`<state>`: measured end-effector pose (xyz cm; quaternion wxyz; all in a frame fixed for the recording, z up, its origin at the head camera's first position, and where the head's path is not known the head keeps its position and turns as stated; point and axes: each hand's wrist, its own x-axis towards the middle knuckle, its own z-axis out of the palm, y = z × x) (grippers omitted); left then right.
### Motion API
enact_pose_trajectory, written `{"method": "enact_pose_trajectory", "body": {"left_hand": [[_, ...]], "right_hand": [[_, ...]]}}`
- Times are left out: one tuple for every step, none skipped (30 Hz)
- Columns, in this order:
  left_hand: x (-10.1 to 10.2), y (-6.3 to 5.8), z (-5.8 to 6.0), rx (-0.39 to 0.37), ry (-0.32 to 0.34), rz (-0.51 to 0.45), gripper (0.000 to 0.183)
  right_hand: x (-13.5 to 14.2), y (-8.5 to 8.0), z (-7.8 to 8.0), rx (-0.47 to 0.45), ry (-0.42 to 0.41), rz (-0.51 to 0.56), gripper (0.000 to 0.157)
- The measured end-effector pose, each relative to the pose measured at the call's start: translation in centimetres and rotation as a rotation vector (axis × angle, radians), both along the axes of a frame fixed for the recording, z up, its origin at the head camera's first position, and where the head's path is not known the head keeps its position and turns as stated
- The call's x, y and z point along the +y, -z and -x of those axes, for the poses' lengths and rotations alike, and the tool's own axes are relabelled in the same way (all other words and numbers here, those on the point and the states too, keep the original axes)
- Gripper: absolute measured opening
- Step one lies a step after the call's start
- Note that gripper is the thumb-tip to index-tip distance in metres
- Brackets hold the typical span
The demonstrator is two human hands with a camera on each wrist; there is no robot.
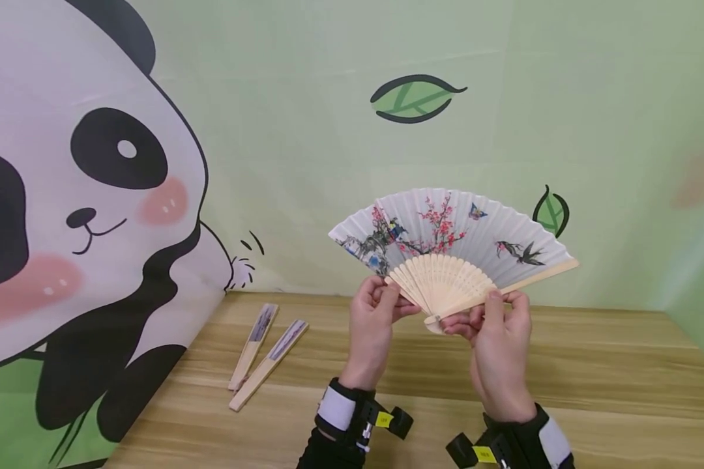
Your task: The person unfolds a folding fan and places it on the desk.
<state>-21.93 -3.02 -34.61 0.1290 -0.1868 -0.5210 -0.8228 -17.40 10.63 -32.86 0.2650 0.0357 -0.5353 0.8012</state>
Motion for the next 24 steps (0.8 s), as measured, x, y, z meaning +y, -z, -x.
{"method": "enact_pose_trajectory", "body": {"left_hand": [[-0.02,-0.06,0.00,0.002,0.002,-0.001,0.012],[-0.04,-0.14,-0.03,0.003,0.004,-0.001,0.012],[-0.07,-0.18,-0.03,0.003,0.007,0.001,0.012],[-0.10,-0.20,0.00,0.002,0.008,0.005,0.012],[-0.12,-0.23,-0.02,0.004,0.012,0.007,0.012],[-0.13,-0.24,-0.04,0.003,0.017,0.008,0.012],[-0.15,-0.23,-0.06,0.003,0.021,0.010,0.013],[-0.17,-0.20,-0.08,0.003,0.026,0.012,0.012],[-0.19,-0.15,-0.10,0.002,0.029,0.013,0.012],[-0.22,-0.11,-0.11,-0.001,0.032,0.014,0.012],[-0.27,-0.08,-0.15,-0.002,0.034,0.015,0.013],[-0.33,-0.02,-0.15,-0.003,0.033,0.016,0.013],[-0.36,0.00,-0.16,-0.001,0.034,0.017,0.014],[-0.40,0.02,-0.16,0.000,0.034,0.017,0.014],[-0.43,0.02,-0.15,0.003,0.034,0.017,0.015],[-0.45,0.03,-0.13,0.007,0.034,0.018,0.016],[-0.48,0.02,-0.12,0.012,0.036,0.020,0.017],[-0.48,0.00,-0.12,0.015,0.038,0.021,0.018],[-0.49,-0.02,-0.12,0.018,0.039,0.023,0.018],[-0.49,-0.03,-0.11,0.020,0.039,0.024,0.019],[-0.48,-0.04,-0.10,0.021,0.040,0.025,0.019],[-0.46,-0.06,-0.11,0.022,0.040,0.026,0.020],[-0.44,-0.08,-0.12,0.022,0.040,0.027,0.021],[-0.42,-0.09,-0.12,0.022,0.040,0.028,0.022]], "right_hand": [[0.02,-0.06,0.02,-0.001,0.002,0.004,0.017],[0.04,-0.10,0.03,0.000,0.004,0.006,0.017],[0.08,-0.13,0.05,0.000,0.006,0.008,0.017],[0.11,-0.17,0.06,0.000,0.010,0.009,0.017],[0.14,-0.20,0.07,0.001,0.013,0.011,0.017],[0.17,-0.21,0.09,0.003,0.017,0.014,0.016],[0.21,-0.21,0.08,0.004,0.020,0.018,0.016],[0.25,-0.21,0.07,0.004,0.023,0.022,0.016],[0.28,-0.20,0.06,0.005,0.026,0.028,0.016],[0.29,-0.17,0.08,0.005,0.027,0.033,0.015],[0.29,-0.15,0.09,0.006,0.027,0.037,0.015],[0.29,-0.14,0.10,0.007,0.026,0.040,0.014],[0.29,-0.13,0.11,0.009,0.025,0.043,0.015],[0.29,-0.12,0.13,0.011,0.022,0.044,0.015],[0.30,-0.12,0.15,0.013,0.021,0.044,0.016],[0.30,-0.13,0.14,0.015,0.020,0.043,0.016],[0.30,-0.14,0.14,0.018,0.019,0.042,0.017],[0.31,-0.14,0.14,0.019,0.019,0.044,0.017],[0.33,-0.14,0.14,0.020,0.019,0.047,0.017],[0.34,-0.14,0.13,0.022,0.019,0.049,0.017],[0.37,-0.15,0.14,0.024,0.020,0.052,0.017],[0.40,-0.16,0.14,0.025,0.021,0.055,0.017],[0.43,-0.16,0.16,0.026,0.023,0.059,0.016],[0.48,-0.16,0.18,0.027,0.026,0.060,0.016]]}}
